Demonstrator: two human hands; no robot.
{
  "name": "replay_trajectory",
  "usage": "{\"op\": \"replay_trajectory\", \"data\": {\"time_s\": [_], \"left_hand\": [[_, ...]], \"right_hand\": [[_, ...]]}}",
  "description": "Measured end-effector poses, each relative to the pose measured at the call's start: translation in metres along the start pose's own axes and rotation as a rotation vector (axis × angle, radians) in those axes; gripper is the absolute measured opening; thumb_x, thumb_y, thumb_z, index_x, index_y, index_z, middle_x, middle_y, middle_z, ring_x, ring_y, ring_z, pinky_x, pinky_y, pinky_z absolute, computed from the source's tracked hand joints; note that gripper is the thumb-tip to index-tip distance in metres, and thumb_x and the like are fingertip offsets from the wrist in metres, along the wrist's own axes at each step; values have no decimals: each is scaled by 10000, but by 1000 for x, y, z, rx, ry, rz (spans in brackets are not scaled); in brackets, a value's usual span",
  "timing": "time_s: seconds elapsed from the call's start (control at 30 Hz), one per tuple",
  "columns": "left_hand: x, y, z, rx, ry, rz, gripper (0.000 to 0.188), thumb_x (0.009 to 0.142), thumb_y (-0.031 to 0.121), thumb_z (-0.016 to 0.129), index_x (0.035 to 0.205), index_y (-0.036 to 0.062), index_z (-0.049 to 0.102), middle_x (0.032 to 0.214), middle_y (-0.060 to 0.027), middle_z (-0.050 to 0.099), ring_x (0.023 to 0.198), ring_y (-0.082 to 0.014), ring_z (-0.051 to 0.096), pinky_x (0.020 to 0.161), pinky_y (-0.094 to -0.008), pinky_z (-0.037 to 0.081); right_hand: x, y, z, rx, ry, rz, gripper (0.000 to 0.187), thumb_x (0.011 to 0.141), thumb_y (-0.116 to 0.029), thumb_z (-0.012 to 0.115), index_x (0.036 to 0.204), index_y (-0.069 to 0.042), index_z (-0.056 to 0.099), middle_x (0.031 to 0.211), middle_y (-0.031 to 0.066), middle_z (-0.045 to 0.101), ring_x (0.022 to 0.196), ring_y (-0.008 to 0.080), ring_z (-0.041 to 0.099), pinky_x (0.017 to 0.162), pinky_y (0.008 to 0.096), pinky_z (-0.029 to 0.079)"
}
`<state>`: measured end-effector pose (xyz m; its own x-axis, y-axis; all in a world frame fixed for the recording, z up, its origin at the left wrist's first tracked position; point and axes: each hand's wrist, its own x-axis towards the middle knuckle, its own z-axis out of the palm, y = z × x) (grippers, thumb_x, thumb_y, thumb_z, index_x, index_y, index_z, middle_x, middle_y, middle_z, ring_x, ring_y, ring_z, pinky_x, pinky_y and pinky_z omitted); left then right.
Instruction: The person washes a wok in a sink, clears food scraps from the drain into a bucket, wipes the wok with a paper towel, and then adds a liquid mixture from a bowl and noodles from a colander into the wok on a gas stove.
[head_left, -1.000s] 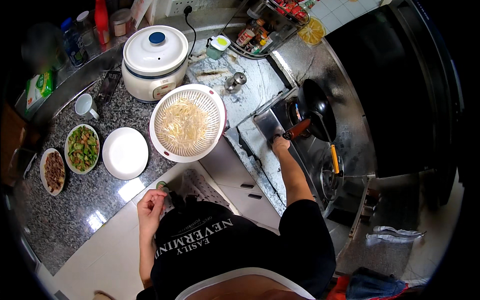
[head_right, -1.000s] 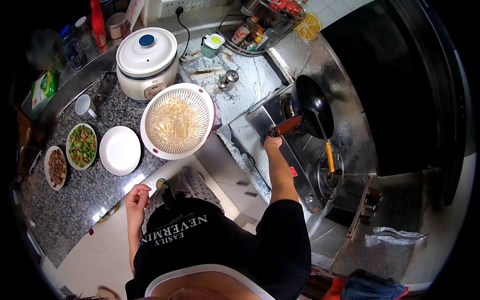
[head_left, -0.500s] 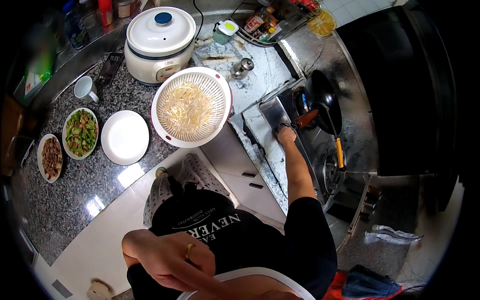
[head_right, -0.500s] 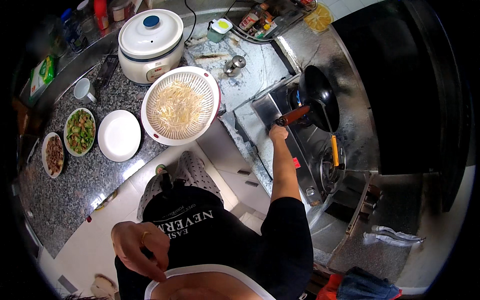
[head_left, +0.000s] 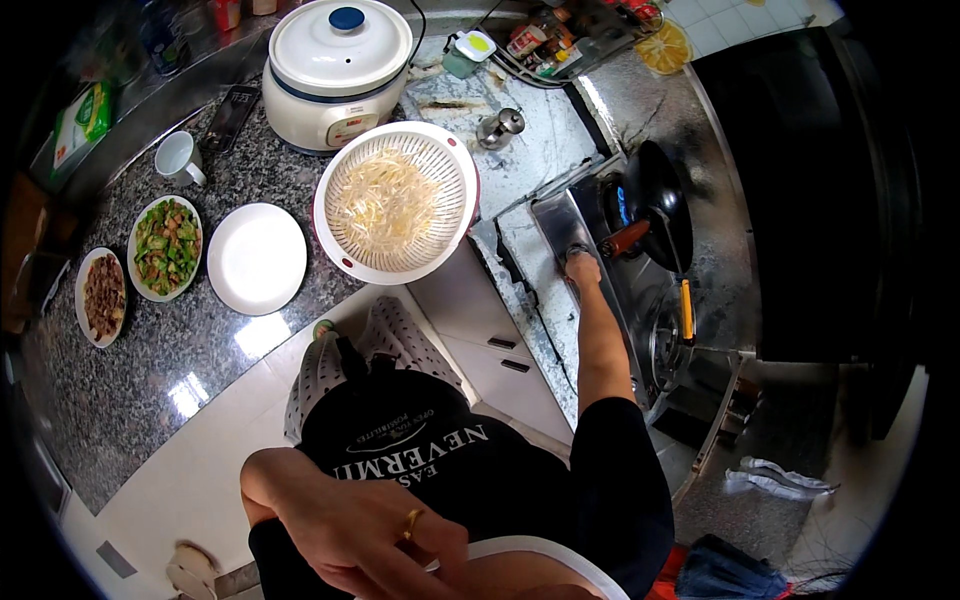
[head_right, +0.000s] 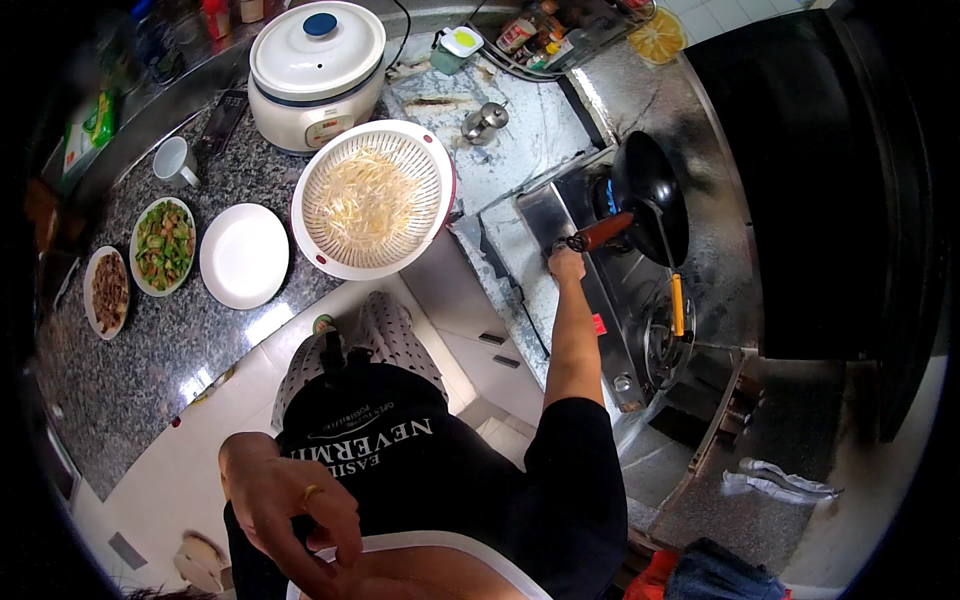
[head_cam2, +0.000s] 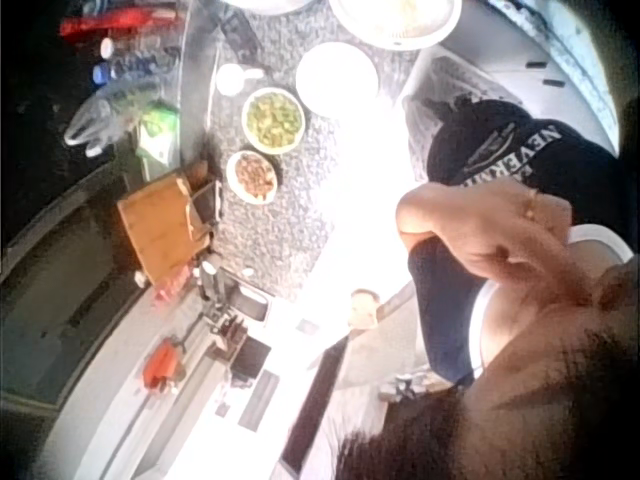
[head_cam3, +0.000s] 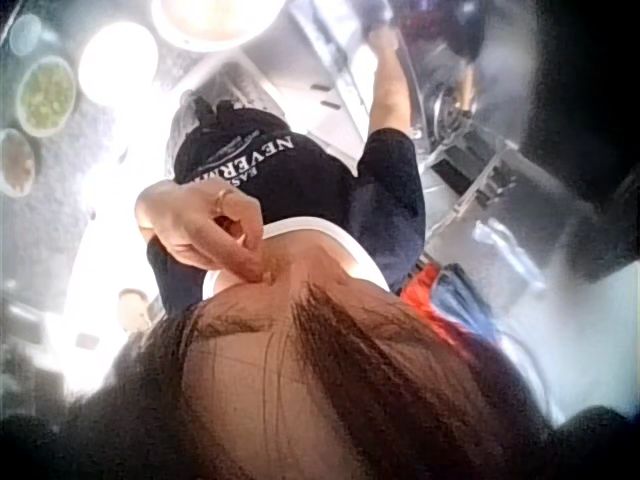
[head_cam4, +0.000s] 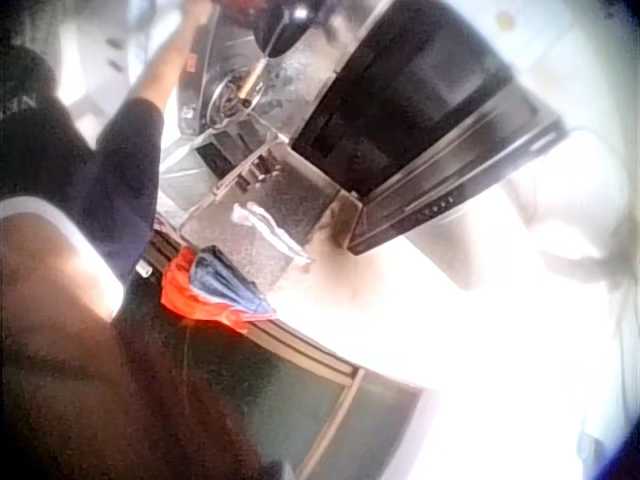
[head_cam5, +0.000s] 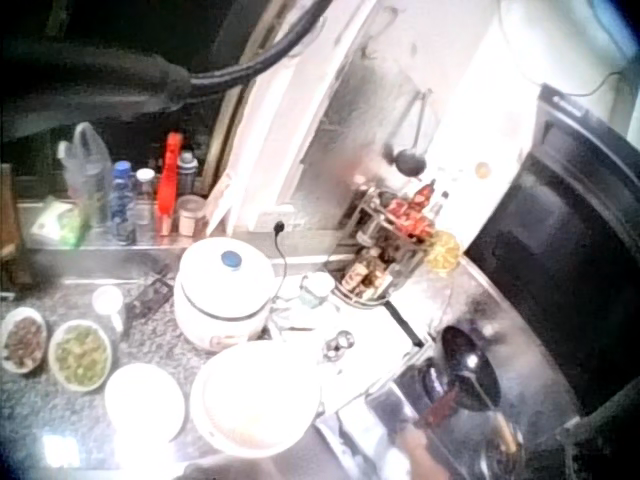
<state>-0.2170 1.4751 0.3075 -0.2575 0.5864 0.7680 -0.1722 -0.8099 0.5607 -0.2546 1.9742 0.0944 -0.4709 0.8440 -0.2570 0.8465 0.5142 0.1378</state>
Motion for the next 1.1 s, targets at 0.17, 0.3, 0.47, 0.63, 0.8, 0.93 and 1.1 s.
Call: {"op": "replay_trajectory", "data": {"time_s": [0.17, 0.3, 0.47, 0.63, 0.8, 0.93, 1.1], "left_hand": [[-2, 2, 1, -53, -11, -41, 200, 794, 92, 566, 982, 45, 612, 825, -68, 529, 519, -116, 475, 439, -215, 385], [-3, 5, 2, -95, -12, -71, 206, 793, 88, 566, 990, 46, 609, 837, -70, 533, 520, -118, 478, 442, -216, 389], [-2, 5, 5, -63, -36, -42, 198, 787, 100, 588, 974, 47, 621, 874, -54, 539, 502, -100, 454, 429, -203, 381], [-1, 6, 3, -58, -29, -22, 197, 784, 90, 587, 972, 39, 618, 893, -62, 541, 518, -103, 463, 435, -203, 387], [5, 7, -5, 14, -47, 19, 194, 804, 102, 559, 977, 33, 613, 933, -66, 533, 548, -107, 477, 450, -202, 397], [0, -1, 7, 55, 186, 197, 230, 793, 43, 540, 1017, 63, 590, 846, -95, 541, 510, -114, 468, 435, -216, 387], [-42, -3, 1, 145, 388, -146, 204, 809, 60, 524, 996, -21, 539, 839, -81, 535, 677, -109, 513, 522, -211, 393]], "right_hand": [[17, 13, 15, 27, 8, 9, 360, 768, -305, 490, 1002, -47, 583, 1040, 151, 575, 995, 279, 543, 824, 359, 433], [2, 4, 5, 36, 9, -26, 369, 773, -325, 476, 966, -37, 603, 1002, 148, 593, 967, 266, 561, 805, 361, 445], [3, 9, 6, 54, 3, -12, 484, 796, -402, 435, 970, 24, 587, 1008, 205, 573, 990, 294, 540, 826, 359, 430], [-8, 13, 5, 36, 13, -70, 493, 782, -429, 481, 845, 43, 608, 825, 177, 617, 830, 278, 601, 732, 352, 463], [-24, 5, 46, 174, -470, -492, 496, 841, -385, 478, 550, 5, 575, 477, 66, 552, 405, 122, 532, 410, 256, 407], [-66, -41, 88, 373, -739, -564, 285, 832, -204, 483, 599, -46, 526, 491, 45, 521, 399, 116, 495, 381, 255, 382], [-45, -58, 194, -34, -544, -1120, 73, 699, -114, 547, 643, -67, 550, 577, 46, 553, 499, 150, 526, 470, 290, 419]]}}
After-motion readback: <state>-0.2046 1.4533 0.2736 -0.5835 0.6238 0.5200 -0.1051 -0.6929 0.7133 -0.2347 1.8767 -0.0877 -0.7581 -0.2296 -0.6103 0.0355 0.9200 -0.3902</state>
